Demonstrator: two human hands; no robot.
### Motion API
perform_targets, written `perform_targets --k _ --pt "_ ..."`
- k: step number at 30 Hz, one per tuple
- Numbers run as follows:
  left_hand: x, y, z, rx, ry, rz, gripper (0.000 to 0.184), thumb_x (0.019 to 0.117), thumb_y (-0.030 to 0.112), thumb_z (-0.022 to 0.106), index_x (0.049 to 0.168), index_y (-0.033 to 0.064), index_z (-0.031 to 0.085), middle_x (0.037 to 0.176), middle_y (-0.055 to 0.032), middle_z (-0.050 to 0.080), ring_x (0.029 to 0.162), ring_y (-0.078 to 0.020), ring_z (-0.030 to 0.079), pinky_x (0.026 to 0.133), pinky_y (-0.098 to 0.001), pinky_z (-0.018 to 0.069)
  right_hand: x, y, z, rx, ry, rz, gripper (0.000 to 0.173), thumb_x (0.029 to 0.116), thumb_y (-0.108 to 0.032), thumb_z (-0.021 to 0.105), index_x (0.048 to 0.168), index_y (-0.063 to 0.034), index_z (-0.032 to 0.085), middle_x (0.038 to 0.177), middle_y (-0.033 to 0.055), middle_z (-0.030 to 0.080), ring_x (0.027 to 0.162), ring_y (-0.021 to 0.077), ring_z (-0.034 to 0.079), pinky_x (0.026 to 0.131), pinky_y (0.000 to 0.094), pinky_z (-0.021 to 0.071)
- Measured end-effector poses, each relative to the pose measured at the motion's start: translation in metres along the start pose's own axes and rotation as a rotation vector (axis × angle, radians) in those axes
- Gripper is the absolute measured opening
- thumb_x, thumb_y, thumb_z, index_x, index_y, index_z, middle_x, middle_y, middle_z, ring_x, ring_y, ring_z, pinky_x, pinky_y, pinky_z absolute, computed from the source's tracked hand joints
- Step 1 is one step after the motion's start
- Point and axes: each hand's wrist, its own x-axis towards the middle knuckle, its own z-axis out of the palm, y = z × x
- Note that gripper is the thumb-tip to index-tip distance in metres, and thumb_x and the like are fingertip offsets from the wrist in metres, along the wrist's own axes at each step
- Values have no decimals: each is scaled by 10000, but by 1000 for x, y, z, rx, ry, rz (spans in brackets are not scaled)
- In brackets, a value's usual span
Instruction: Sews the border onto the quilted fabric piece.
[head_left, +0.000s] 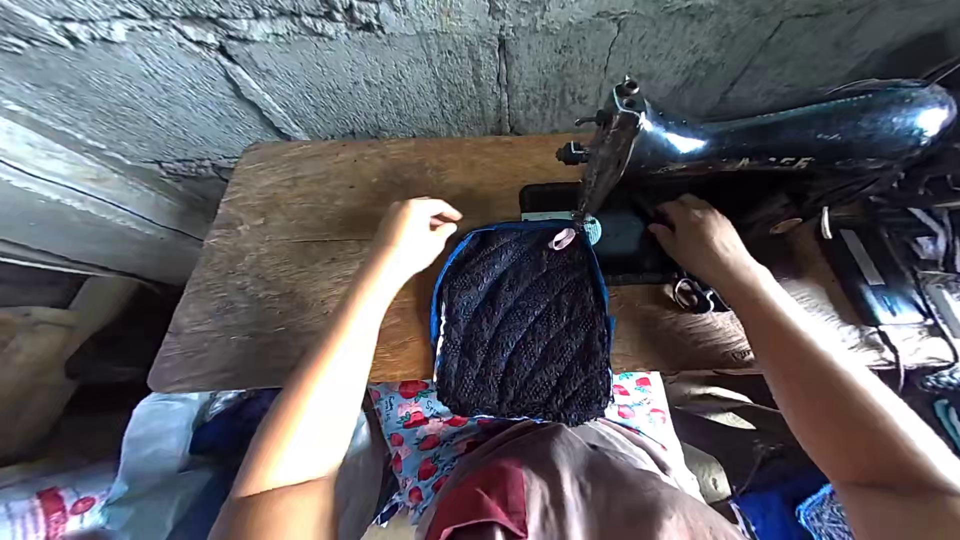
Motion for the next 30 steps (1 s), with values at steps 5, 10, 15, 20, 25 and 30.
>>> perform_targets --k 5,10,15,20,25,30 --pt "-5 -14 -2 -32 -122 51 376 897 120 800 1243 17 694 1288 -180 666 1070 -319 698 930 -494 570 -20 -17 -7 -103 -3 148 341 1051 -91 494 1296 144 522 1203 369 592 1047 560 636 832 704 507" --pt "-1 -22 28 30 143 203 157 979 112 667 1048 38 788 1049 -158 759 975 -329 733 889 -572 554 -50 -39 -41 -64 -163 178 294 1099 -224 436 1189 16 581 826 255 654 793 471 674 670 647 501" --pt "11 -27 15 -190 290 108 147 976 104 679 1029 -10 756 917 -109 761 807 -108 729 822 -281 591 -61 -63 -41 564 -323 9 301 1125 -259 397 1062 -63 616 611 3 592 466 76 588 460 248 535" --pt "20 -28 3 -351 379 164 134 963 97 694 1025 -17 729 897 -27 750 771 30 692 769 -152 576 -46 -103 -16 961 -504 -82 248 1117 -190 423 1082 -25 604 601 -7 594 440 49 576 428 201 521" --pt "19 -14 -10 -451 371 176 102 958 72 694 1020 -7 716 871 16 747 760 30 701 743 -159 594 -26 -140 5 1145 -572 -78 268 1127 -203 398 1084 -11 581 603 -9 587 451 53 588 435 205 536" --pt "15 9 -16 -443 373 299 87 952 63 698 1012 3 714 874 30 745 774 33 707 756 -151 600 -2 -162 10 1181 -557 -90 308 1123 -249 419 1089 5 589 590 6 596 425 57 572 403 203 510"
